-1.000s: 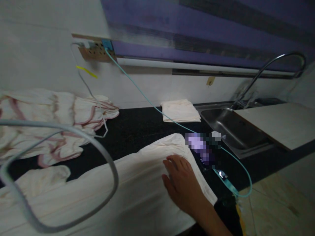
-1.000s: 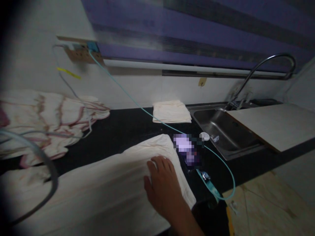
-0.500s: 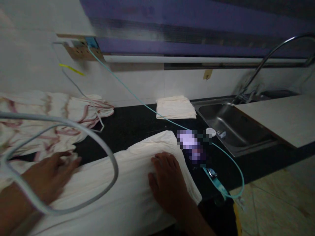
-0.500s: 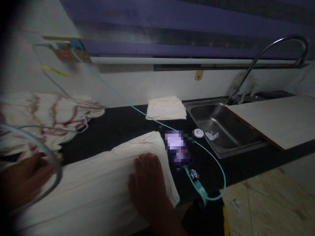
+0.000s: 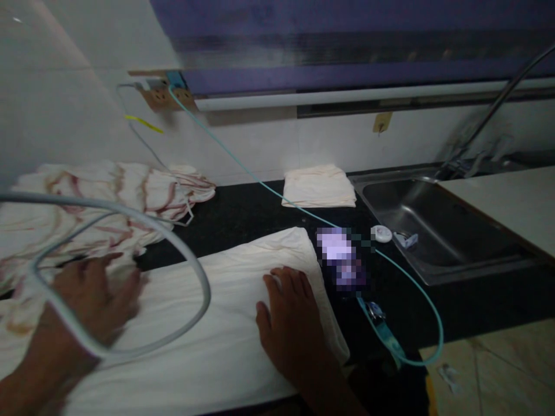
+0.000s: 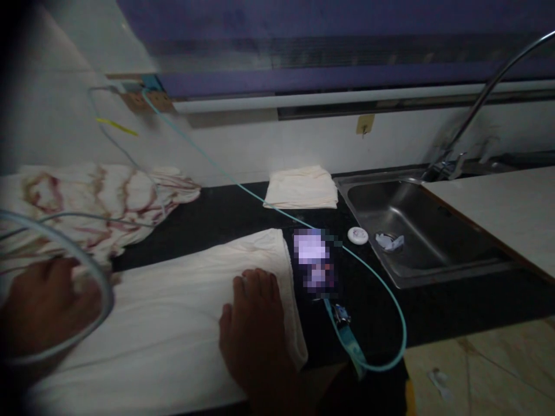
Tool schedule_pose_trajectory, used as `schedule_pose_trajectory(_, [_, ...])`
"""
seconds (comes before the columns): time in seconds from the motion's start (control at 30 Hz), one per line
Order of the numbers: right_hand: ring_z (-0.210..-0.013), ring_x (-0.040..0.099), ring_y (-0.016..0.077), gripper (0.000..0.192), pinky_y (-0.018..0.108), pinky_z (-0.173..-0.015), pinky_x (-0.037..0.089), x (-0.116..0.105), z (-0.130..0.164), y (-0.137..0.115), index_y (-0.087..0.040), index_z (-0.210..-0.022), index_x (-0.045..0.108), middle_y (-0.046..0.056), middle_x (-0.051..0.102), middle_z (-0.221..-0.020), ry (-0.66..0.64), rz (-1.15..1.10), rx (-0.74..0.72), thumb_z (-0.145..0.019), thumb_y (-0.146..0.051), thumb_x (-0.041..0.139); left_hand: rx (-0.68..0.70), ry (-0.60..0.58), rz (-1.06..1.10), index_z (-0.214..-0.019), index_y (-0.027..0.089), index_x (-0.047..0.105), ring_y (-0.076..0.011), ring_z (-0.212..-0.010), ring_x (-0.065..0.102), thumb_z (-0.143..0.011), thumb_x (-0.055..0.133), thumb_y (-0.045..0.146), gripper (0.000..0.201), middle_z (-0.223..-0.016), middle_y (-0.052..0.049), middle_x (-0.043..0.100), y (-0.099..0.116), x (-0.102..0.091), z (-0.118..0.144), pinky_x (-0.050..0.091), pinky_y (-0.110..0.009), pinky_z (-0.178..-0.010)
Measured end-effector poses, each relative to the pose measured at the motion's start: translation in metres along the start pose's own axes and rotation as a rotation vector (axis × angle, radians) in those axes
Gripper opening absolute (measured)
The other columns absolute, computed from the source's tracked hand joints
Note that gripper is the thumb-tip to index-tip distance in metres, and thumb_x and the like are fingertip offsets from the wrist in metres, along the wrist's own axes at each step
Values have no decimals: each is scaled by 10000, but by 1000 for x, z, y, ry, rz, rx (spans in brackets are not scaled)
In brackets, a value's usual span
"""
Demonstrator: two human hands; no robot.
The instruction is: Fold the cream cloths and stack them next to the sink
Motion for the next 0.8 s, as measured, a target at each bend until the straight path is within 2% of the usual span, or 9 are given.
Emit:
schedule_pose_trajectory(0.03, [-1346,514,302,391,522,-1183,434,0,0,0,-203,-1354,599,117,632,-1358,0,-5,-1,-965,-228,634,-46,16,6,-1038,215,675,-255,-971,637,-949,419,478,379,-992,7,624,18,-1,4,590,-422,-878])
schedule_pose_trajectory(0.1, [-1352,513,305,398,528,-1195,421,0,0,0,-197,-1354,600,122,638,-1351,2,-8,-5,-961,-233,644,-68,-30,95,-1106,242,657,-227,-922,684,-985,453,537,378,-1032,13,679,62,11,9,605,-356,-793])
schedule_pose_trajectory(0.2, [-1374,507,310,408,546,-1225,387,1,1,0,-186,-1367,597,136,641,-1364,3,3,-14,-966,-242,646,76,-142,272,-1167,266,645,-271,-1098,690,-1010,493,545,354,-1181,-54,713,131,40,2,584,-431,-955])
schedule_pose_trajectory(0.27, [-1406,488,317,414,563,-1244,359,3,2,1,-171,-1389,588,146,630,-1403,-1,20,-16,-985,-249,624,165,-136,317,-1225,221,626,-283,-1173,654,-1030,464,519,392,-1245,-107,684,160,54,-14,542,-463,-1049])
schedule_pose_trajectory(0.43, [-1451,457,326,438,573,-1249,351,7,4,2,-161,-1409,584,151,623,-1442,-2,42,-24,-985,-263,621,308,-200,297,-1352,115,594,-314,-1315,557,-1073,329,440,504,-1383,-192,605,195,83,-65,457,-527,-1168])
schedule_pose_trajectory(0.6, [-1422,487,337,417,583,-1231,370,6,2,1,-179,-1373,620,148,623,-1441,-18,46,-5,-966,-265,651,493,-216,369,-1452,131,548,-279,-1377,528,-1065,418,489,544,-1446,-164,590,251,84,-92,425,-457,-1218])
schedule_pose_trajectory(0.7, [-1404,504,332,398,580,-1223,383,3,1,1,-187,-1349,639,149,635,-1405,-32,51,18,-957,-259,658,459,-236,337,-1519,152,518,-323,-1463,464,-1064,419,530,600,-1526,-170,550,270,100,-106,351,-519,-1266])
schedule_pose_trajectory(0.8, [-1410,500,326,434,573,-1222,392,2,2,1,-195,-1385,617,152,615,-1429,-31,45,35,-959,-267,656,342,-303,258,-1536,207,533,-413,-1543,347,-1052,421,581,622,-1611,-179,461,269,129,-117,311,-623,-1256])
Point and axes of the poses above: each hand's wrist, its own z-axis away from the middle knuckle, its own x-axis out of the palm, y = z × x, the point moved 8 cm from there along -z, towards the middle knuckle
